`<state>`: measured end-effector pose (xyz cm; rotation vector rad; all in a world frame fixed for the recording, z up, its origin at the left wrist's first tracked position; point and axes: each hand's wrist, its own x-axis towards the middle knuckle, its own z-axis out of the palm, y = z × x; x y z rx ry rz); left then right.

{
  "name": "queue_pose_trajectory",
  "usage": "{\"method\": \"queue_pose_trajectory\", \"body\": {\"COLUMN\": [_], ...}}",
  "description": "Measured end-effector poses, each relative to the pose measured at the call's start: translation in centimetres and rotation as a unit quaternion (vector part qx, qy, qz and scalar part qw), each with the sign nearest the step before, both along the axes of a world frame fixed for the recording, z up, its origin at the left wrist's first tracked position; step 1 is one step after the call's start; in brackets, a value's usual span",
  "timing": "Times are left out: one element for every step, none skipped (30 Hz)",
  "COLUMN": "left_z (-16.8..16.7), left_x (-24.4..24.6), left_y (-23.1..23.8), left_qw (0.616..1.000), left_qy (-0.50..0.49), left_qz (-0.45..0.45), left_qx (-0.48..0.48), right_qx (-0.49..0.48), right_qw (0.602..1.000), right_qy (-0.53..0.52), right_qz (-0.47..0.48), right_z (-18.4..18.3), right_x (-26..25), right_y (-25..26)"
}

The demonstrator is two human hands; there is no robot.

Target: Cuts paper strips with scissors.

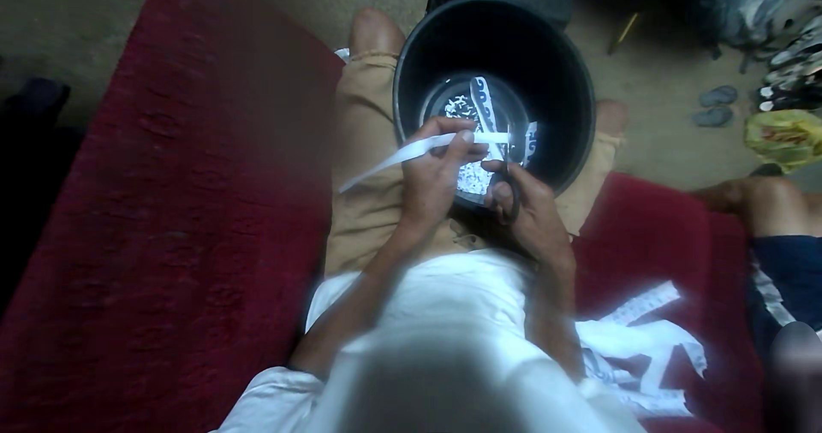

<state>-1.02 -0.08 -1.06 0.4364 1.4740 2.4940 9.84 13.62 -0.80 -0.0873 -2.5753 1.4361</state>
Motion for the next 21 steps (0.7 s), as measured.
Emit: {"method": "queue_pose_trajectory", "body": {"left_z": [0.0,0.0,0.01,0.04,0.06,0.08,0.09,0.07,0.06,0.03,0.02,0.0,-0.04,-0.07,-0.06,-0.03,0.02,0.04,0.04,0.02,0.02], "left_x": [0.01,0.01,0.0,0.0,0.02,0.04,0.05,0.05,0.05,0.06,0.07,0.06,0.04,0.01,0.01,0.02,0.02,0.02,0.02,0.02,0.03], "left_y": [0.03,0.05,0.07,0.08,0.09,0.09,0.08,0.08,0.08,0.09,0.09,0.09,0.1,0.09,0.08,0.08,0.08,0.08,0.1,0.14,0.17], "left_qw": [1.0,1.0,1.0,1.0,1.0,1.0,1.0,1.0,1.0,1.0,1.0,1.0,1.0,1.0,1.0,1.0,1.0,1.0,1.0,1.0,1.0], "left_qy": [-0.002,-0.004,-0.004,-0.004,-0.004,-0.005,-0.005,-0.005,-0.005,-0.005,-0.005,-0.004,-0.002,-0.002,-0.003,-0.004,-0.005,-0.007,-0.008,-0.008,-0.009], "left_qz": [0.0,0.0,0.001,0.002,0.002,0.002,0.001,0.0,-0.001,-0.001,-0.001,-0.002,-0.002,-0.003,-0.003,-0.003,-0.002,-0.002,-0.002,0.0,0.002], "left_qx": [0.004,0.006,0.008,0.008,0.008,0.007,0.006,0.005,0.004,0.003,0.002,0.002,0.001,0.0,-0.001,-0.002,-0.001,0.001,0.002,0.004,0.004], "right_qx": [0.0,0.0,0.0,0.001,0.002,0.002,0.0,-0.002,-0.004,-0.004,-0.003,-0.002,-0.001,-0.001,-0.001,-0.002,-0.002,-0.001,0.001,0.003,0.006], "right_qw": [1.0,1.0,1.0,1.0,1.0,1.0,1.0,1.0,1.0,1.0,1.0,1.0,1.0,1.0,1.0,1.0,1.0,1.0,1.0,1.0,1.0], "right_qy": [0.0,0.0,0.0,0.0,0.001,0.002,0.003,0.005,0.005,0.005,0.006,0.006,0.005,0.004,0.005,0.006,0.007,0.008,0.008,0.009,0.01], "right_qz": [0.001,0.001,0.003,0.004,0.005,0.006,0.007,0.007,0.008,0.008,0.007,0.006,0.005,0.005,0.005,0.005,0.005,0.006,0.005,0.003,0.001], "right_z": [0.03,0.06,0.07,0.09,0.09,0.08,0.05,0.03,0.03,0.01,0.0,0.02,0.04,0.04,0.03,0.02,0.0,-0.03,-0.03,-0.02,0.0], "right_x": [0.01,0.0,-0.02,-0.05,-0.06,-0.06,-0.07,-0.1,-0.12,-0.12,-0.13,-0.12,-0.12,-0.12,-0.13,-0.14,-0.15,-0.16,-0.17,-0.17,-0.17], "right_y": [-0.01,-0.01,0.01,0.01,0.01,0.03,0.05,0.07,0.07,0.06,0.04,0.02,0.02,0.01,0.01,0.01,0.01,0.03,0.03,0.03,0.02]}}
